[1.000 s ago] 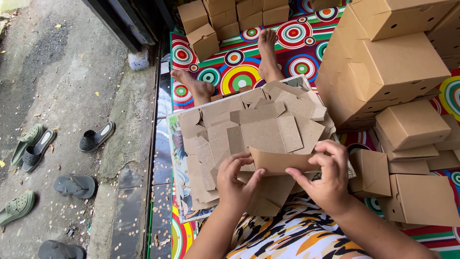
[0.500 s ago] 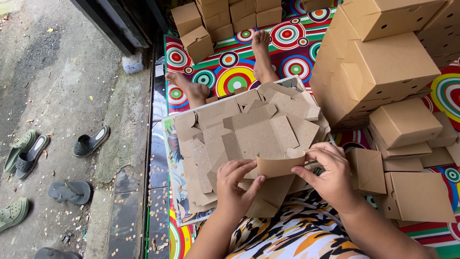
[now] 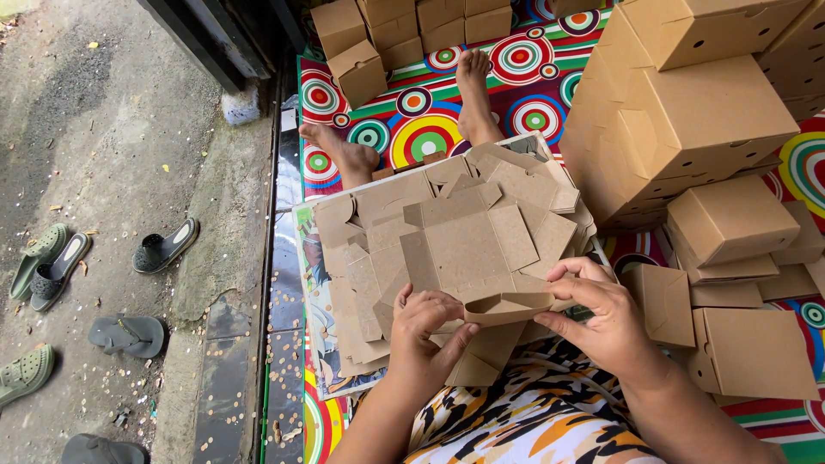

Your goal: Folding cardboard templates into boxes

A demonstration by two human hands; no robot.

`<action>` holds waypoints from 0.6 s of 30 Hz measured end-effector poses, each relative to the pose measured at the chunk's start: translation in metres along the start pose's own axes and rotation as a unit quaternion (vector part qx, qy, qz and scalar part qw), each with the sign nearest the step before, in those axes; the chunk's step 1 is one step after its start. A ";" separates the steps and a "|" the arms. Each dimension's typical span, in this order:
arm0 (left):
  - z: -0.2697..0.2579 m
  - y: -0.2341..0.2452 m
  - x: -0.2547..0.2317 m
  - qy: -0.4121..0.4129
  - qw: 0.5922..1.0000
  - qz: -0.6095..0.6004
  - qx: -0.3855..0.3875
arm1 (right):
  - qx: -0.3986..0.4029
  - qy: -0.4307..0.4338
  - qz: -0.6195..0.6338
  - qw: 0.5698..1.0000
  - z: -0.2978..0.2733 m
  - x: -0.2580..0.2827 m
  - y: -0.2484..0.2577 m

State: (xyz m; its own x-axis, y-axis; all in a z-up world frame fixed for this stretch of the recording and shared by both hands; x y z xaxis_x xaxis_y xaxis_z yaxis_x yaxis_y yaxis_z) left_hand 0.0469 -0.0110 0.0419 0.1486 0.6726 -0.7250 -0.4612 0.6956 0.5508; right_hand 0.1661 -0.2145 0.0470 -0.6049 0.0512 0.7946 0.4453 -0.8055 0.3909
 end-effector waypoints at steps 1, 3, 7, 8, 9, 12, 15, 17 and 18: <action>0.001 0.002 -0.002 0.000 1.000 0.000 0.000 | 0.000 0.000 0.000 1.000 0.000 0.000 0.001; 0.002 0.004 -0.010 -0.018 0.999 -0.017 0.023 | 0.017 0.017 -0.002 1.000 -0.001 0.002 -0.001; 0.004 0.006 -0.021 -0.040 0.997 -0.039 0.062 | 0.032 0.011 0.026 0.999 0.002 0.007 0.002; 0.004 0.007 -0.023 -0.050 0.996 -0.036 0.056 | 0.030 0.006 0.008 0.999 0.002 0.006 0.004; 0.003 0.007 -0.025 -0.061 0.996 -0.033 0.051 | 0.028 0.001 -0.010 1.000 0.002 0.006 0.005; 0.006 0.007 -0.036 -0.072 0.997 0.029 0.018 | -0.037 0.088 -0.196 0.976 0.011 0.067 0.010; 0.014 0.004 -0.064 -0.129 0.989 0.067 0.009 | 0.026 0.137 -0.300 0.944 0.015 0.099 -0.005; 0.016 0.000 -0.069 -0.144 0.987 0.071 0.001 | 0.069 0.141 -0.288 0.945 0.021 0.097 -0.010; 0.016 -0.002 -0.072 -0.159 0.984 0.081 -0.005 | 0.109 0.146 -0.272 0.945 0.024 0.096 -0.016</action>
State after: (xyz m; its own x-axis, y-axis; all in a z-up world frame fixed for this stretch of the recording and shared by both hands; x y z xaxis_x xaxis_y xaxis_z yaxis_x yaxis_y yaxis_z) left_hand 0.0509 -0.0570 0.0998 0.3382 0.8209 -0.4602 -0.5103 0.5709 0.6432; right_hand 0.1170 -0.1826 0.1285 -0.9253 0.2323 0.2997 0.1225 -0.5648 0.8161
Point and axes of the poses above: each hand's wrist, its own z-axis towards the middle knuckle, its own y-axis out of the back of the hand, x = y × z, the point moved 8 cm from there along z, towards the middle knuckle, and after that the axes turned 6 degrees about z, right-handed, at the moved point
